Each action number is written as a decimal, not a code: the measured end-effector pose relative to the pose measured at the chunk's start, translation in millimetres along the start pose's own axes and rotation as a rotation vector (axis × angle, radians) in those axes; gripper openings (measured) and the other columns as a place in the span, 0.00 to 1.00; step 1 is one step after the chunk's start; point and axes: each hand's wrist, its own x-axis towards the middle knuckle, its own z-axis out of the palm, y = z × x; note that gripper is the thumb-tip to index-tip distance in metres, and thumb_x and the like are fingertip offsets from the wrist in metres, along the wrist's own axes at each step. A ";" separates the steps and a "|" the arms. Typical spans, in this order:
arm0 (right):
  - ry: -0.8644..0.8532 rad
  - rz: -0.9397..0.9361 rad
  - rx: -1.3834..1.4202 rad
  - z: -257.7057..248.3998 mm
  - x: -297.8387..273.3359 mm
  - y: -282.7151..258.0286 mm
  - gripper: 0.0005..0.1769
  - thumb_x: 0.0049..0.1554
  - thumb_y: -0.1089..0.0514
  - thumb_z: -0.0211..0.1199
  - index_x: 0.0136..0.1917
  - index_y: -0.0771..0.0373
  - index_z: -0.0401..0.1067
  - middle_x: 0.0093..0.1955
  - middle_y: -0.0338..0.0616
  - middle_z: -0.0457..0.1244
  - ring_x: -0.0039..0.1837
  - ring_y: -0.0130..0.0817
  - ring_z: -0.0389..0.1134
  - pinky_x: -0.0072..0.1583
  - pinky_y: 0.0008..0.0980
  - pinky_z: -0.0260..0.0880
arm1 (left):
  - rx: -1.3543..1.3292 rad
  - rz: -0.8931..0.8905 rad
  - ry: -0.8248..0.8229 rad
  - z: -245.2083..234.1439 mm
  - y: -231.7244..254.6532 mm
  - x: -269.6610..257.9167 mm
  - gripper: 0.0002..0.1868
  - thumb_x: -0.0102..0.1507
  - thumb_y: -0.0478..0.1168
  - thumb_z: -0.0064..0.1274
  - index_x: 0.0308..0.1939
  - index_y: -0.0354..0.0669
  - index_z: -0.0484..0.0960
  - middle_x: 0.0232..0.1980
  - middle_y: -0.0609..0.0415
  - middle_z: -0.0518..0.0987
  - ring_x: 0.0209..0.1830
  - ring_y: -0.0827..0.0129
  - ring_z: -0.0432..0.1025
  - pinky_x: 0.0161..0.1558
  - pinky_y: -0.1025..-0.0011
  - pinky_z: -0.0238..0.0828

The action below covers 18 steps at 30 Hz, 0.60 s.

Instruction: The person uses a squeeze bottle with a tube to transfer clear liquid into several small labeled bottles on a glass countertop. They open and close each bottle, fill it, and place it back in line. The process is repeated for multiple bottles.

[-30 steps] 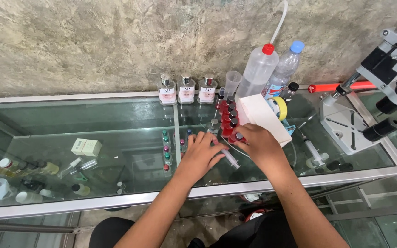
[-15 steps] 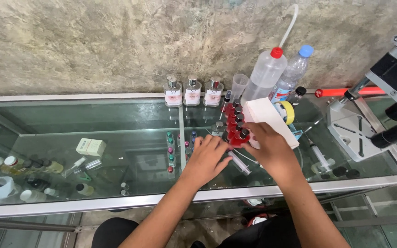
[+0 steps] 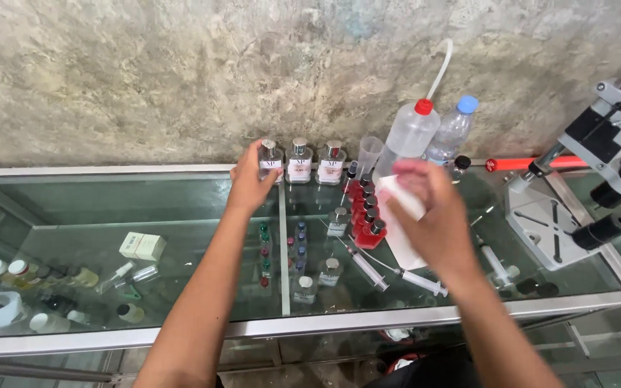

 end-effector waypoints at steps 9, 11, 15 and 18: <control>-0.187 -0.062 0.246 78.2 -63.9 15.3 0.33 0.55 0.66 0.67 0.70 0.74 0.59 0.68 0.67 0.57 0.72 0.69 0.60 0.69 0.59 0.64 | -0.301 0.015 -0.087 -50.1 64.4 -60.2 0.33 0.58 0.47 0.70 0.64 0.51 0.73 0.59 0.49 0.82 0.66 0.55 0.73 0.69 0.51 0.55; -0.293 -0.003 0.229 83.1 -55.8 1.1 0.37 0.57 0.62 0.65 0.74 0.74 0.53 0.71 0.73 0.53 0.73 0.72 0.57 0.70 0.66 0.60 | -0.392 0.000 -0.158 -60.2 105.9 -81.9 0.35 0.57 0.46 0.70 0.65 0.48 0.73 0.61 0.46 0.81 0.68 0.52 0.71 0.70 0.49 0.55; -0.400 0.092 0.482 107.8 -53.8 42.0 0.27 0.61 0.62 0.60 0.72 0.67 0.61 0.67 0.58 0.64 0.73 0.52 0.62 0.70 0.51 0.63 | -0.453 0.148 -0.263 -65.1 140.0 -112.9 0.29 0.62 0.40 0.63 0.65 0.39 0.72 0.62 0.38 0.76 0.69 0.44 0.68 0.69 0.49 0.58; -0.422 0.200 0.541 114.9 -59.9 51.4 0.29 0.59 0.55 0.66 0.71 0.67 0.65 0.66 0.58 0.67 0.71 0.50 0.66 0.69 0.50 0.65 | -0.668 0.151 -0.271 -69.5 148.9 -110.2 0.25 0.72 0.45 0.43 0.71 0.36 0.70 0.68 0.35 0.70 0.74 0.42 0.61 0.72 0.46 0.52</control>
